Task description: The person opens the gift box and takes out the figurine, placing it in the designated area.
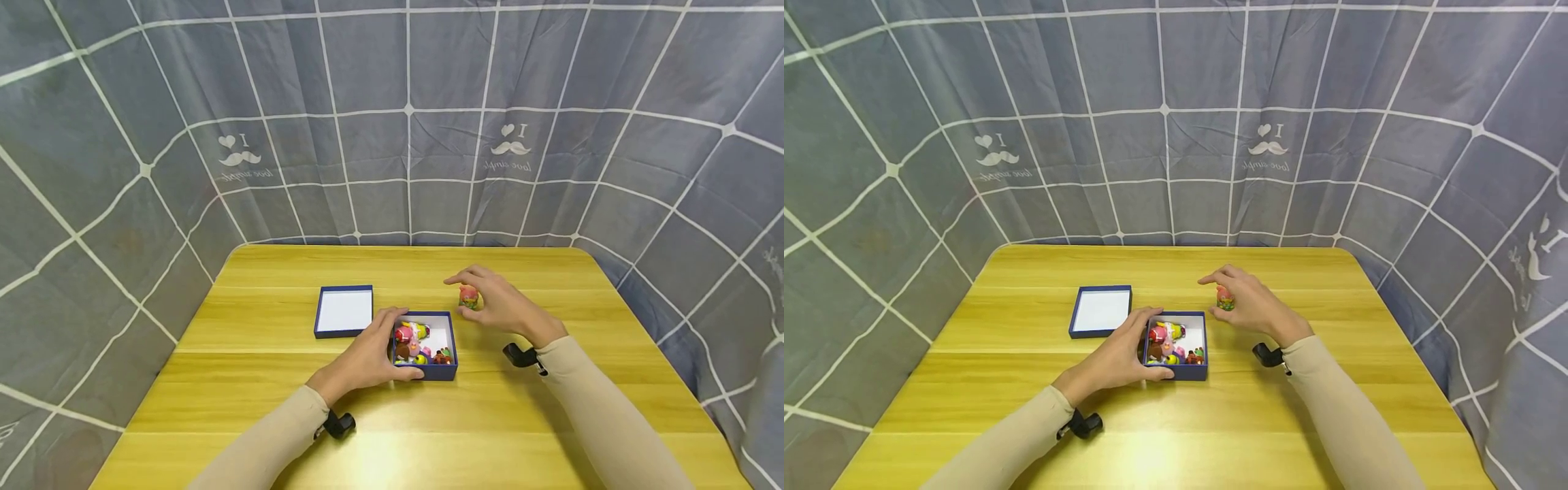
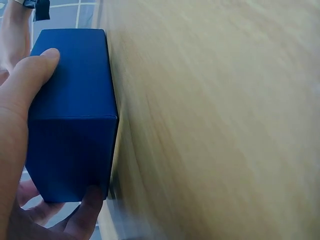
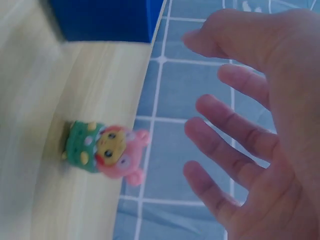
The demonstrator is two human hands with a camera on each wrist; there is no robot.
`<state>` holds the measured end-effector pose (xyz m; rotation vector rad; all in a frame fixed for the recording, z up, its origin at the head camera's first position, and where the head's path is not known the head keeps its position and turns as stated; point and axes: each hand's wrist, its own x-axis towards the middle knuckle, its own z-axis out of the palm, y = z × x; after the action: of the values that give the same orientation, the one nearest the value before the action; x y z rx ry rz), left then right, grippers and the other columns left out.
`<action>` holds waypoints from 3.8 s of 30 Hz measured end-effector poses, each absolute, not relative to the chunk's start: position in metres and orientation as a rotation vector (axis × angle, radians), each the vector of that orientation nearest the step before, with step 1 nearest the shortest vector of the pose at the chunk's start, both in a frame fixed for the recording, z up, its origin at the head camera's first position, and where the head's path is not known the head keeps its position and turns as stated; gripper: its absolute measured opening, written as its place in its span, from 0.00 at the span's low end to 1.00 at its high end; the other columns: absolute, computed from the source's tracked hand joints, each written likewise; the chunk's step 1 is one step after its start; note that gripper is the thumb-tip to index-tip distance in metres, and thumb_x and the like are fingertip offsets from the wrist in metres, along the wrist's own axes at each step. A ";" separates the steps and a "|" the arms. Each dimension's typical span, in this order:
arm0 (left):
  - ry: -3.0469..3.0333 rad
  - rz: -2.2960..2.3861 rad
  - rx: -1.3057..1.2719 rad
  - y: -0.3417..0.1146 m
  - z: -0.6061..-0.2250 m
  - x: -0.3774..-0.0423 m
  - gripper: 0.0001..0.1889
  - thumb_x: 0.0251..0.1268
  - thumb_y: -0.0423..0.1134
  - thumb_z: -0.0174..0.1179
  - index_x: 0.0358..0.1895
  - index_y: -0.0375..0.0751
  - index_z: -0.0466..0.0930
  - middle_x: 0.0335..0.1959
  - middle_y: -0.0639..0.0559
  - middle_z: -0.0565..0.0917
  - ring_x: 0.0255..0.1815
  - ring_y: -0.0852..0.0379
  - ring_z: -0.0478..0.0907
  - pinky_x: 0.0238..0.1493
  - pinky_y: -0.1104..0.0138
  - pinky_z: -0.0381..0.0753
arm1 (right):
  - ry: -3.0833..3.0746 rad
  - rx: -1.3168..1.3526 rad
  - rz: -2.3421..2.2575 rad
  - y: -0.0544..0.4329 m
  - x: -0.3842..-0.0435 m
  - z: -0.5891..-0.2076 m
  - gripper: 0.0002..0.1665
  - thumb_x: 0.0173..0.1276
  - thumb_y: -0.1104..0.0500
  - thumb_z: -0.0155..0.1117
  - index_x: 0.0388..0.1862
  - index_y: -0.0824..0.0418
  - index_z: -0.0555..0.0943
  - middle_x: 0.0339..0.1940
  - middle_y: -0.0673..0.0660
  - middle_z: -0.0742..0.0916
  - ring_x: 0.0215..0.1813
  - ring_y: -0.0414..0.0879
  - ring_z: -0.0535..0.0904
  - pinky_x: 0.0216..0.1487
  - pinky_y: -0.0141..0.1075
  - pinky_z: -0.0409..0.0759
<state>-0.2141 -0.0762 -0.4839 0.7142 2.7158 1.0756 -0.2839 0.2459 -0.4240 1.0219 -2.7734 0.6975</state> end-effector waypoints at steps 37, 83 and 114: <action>2.705 1.080 0.722 -0.078 -0.481 -0.215 0.67 0.60 0.69 0.88 0.95 0.49 0.56 0.93 0.44 0.65 0.75 0.45 0.83 0.82 0.45 0.84 | -2.954 1.353 0.555 0.184 -0.265 -0.419 0.24 0.81 0.58 0.79 0.73 0.61 0.90 0.65 0.57 0.94 0.60 0.50 0.94 0.66 0.47 0.95; 2.717 1.083 0.743 -0.079 -0.481 -0.216 0.67 0.60 0.66 0.89 0.95 0.48 0.57 0.92 0.43 0.65 0.77 0.44 0.81 0.81 0.46 0.84 | -3.030 1.420 0.781 0.165 -0.273 -0.422 0.09 0.81 0.65 0.78 0.56 0.61 0.90 0.50 0.53 0.96 0.53 0.43 0.94 0.59 0.40 0.95; 2.723 1.084 0.774 -0.079 -0.481 -0.216 0.67 0.61 0.67 0.88 0.95 0.48 0.56 0.92 0.44 0.65 0.82 0.42 0.80 0.84 0.45 0.83 | -2.985 1.471 0.788 0.161 -0.278 -0.429 0.16 0.80 0.67 0.78 0.63 0.61 0.95 0.54 0.53 0.97 0.46 0.35 0.89 0.50 0.30 0.91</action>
<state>-0.2156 -0.0787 -0.4811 0.7740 2.7227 1.0842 -0.2775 0.1615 -0.4290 1.4715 -2.9850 0.7877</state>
